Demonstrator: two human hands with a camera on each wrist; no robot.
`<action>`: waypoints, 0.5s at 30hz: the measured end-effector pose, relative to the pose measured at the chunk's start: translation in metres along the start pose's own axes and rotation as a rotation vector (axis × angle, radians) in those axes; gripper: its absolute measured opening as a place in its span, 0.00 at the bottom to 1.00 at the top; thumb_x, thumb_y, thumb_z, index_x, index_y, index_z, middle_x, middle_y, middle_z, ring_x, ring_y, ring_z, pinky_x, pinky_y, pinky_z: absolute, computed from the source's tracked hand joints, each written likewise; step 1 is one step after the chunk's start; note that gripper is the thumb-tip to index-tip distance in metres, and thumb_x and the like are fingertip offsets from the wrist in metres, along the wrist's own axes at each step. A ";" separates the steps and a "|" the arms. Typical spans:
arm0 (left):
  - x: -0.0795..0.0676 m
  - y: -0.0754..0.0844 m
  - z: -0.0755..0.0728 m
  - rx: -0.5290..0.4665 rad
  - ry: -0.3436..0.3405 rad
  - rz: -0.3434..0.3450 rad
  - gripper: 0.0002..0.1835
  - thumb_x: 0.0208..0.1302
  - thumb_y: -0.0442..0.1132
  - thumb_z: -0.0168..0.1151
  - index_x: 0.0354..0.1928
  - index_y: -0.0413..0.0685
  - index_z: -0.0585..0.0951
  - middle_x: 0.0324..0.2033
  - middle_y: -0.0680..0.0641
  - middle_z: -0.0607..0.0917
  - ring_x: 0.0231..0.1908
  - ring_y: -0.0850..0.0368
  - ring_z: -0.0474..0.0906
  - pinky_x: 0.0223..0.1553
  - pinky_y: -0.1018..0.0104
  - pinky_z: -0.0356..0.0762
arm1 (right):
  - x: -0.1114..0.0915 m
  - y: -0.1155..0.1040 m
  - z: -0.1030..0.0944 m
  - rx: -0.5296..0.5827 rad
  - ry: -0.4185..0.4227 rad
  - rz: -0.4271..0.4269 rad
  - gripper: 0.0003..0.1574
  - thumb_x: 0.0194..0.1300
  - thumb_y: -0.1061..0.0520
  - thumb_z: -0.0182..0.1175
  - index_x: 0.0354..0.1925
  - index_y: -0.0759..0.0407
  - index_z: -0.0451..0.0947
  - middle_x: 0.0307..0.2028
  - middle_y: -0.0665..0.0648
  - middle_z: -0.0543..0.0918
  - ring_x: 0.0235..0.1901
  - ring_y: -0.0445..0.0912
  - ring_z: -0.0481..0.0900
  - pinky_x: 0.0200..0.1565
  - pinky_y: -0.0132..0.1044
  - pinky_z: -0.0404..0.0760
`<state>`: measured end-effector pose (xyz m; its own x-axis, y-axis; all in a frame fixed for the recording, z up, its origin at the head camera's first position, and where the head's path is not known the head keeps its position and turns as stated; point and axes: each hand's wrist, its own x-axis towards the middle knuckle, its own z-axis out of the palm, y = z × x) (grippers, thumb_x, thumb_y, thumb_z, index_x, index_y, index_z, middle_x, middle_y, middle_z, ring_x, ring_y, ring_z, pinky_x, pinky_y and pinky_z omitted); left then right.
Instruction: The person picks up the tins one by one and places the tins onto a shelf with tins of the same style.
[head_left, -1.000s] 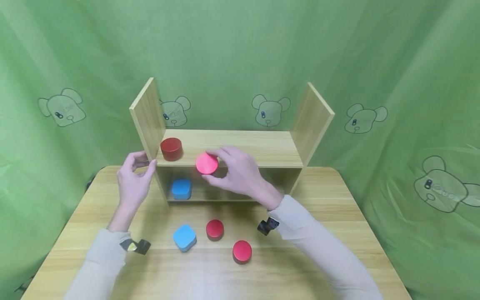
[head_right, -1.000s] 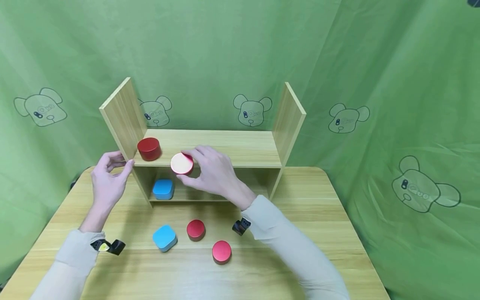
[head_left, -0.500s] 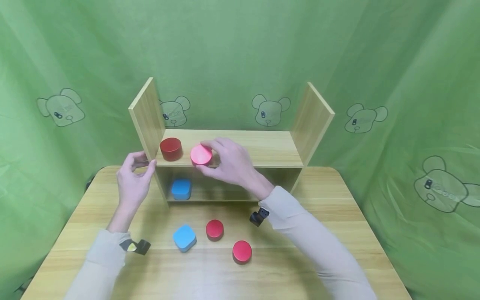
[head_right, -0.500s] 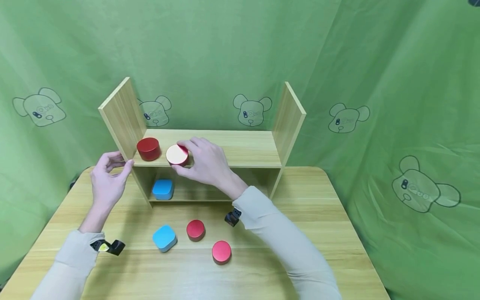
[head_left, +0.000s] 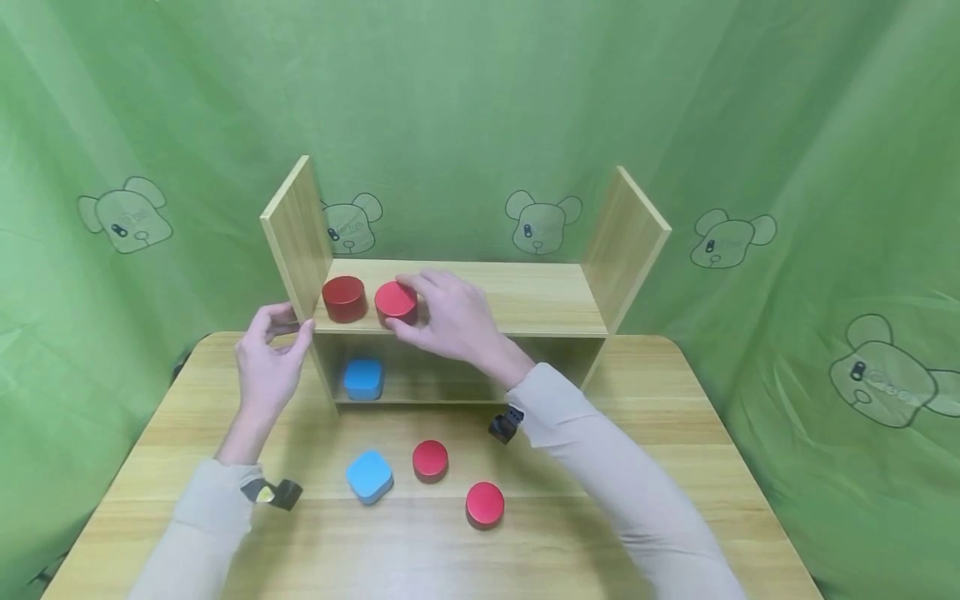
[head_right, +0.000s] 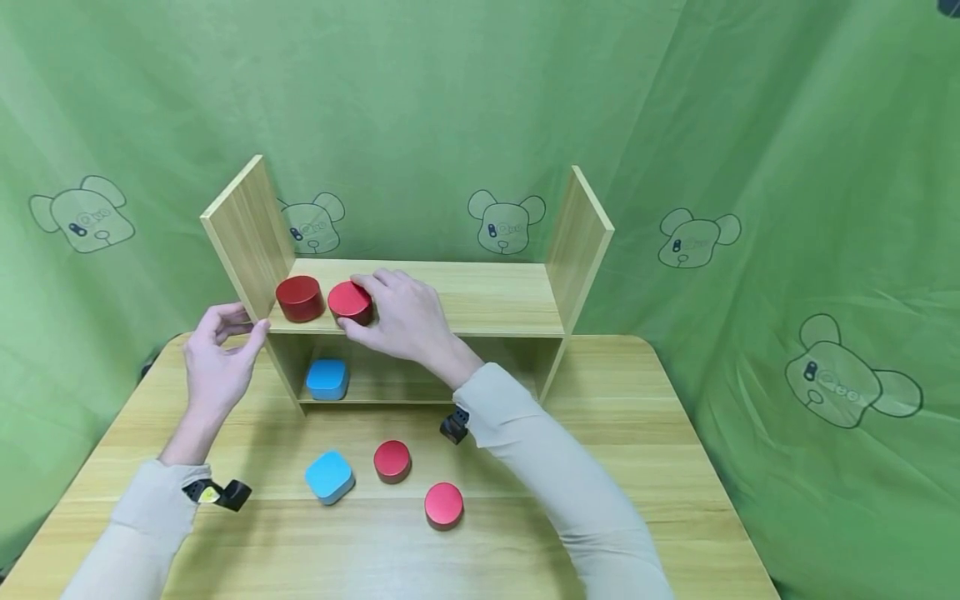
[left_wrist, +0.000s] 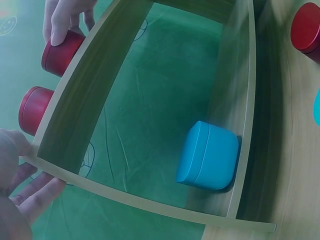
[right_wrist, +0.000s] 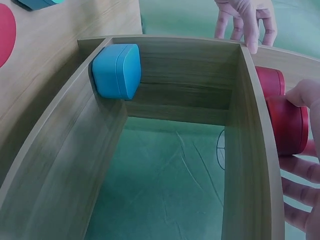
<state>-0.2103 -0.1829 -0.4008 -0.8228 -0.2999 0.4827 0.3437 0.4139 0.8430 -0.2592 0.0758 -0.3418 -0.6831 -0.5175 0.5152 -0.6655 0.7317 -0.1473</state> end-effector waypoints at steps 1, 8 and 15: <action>0.000 0.000 0.000 -0.002 0.000 0.000 0.17 0.69 0.32 0.68 0.57 0.32 0.80 0.50 0.33 0.88 0.40 0.83 0.78 0.39 0.91 0.80 | 0.001 0.000 0.000 -0.005 -0.012 0.005 0.37 0.64 0.35 0.69 0.63 0.53 0.82 0.49 0.51 0.90 0.43 0.44 0.85 0.36 0.34 0.87; -0.001 0.001 0.001 -0.005 0.003 -0.001 0.17 0.69 0.31 0.68 0.56 0.32 0.80 0.50 0.33 0.88 0.40 0.83 0.78 0.38 0.91 0.80 | 0.005 -0.002 0.003 -0.034 -0.084 0.042 0.37 0.68 0.34 0.64 0.66 0.53 0.80 0.49 0.52 0.89 0.46 0.45 0.84 0.39 0.36 0.88; -0.001 0.002 0.001 0.001 0.004 -0.006 0.17 0.69 0.31 0.68 0.57 0.31 0.79 0.50 0.32 0.88 0.40 0.83 0.78 0.38 0.92 0.80 | 0.008 -0.001 0.005 -0.036 -0.096 0.069 0.37 0.69 0.33 0.62 0.67 0.51 0.79 0.52 0.52 0.88 0.49 0.45 0.84 0.40 0.36 0.88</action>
<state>-0.2091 -0.1810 -0.4000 -0.8232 -0.3058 0.4783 0.3378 0.4132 0.8457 -0.2655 0.0685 -0.3412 -0.7536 -0.5045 0.4213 -0.6062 0.7813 -0.1486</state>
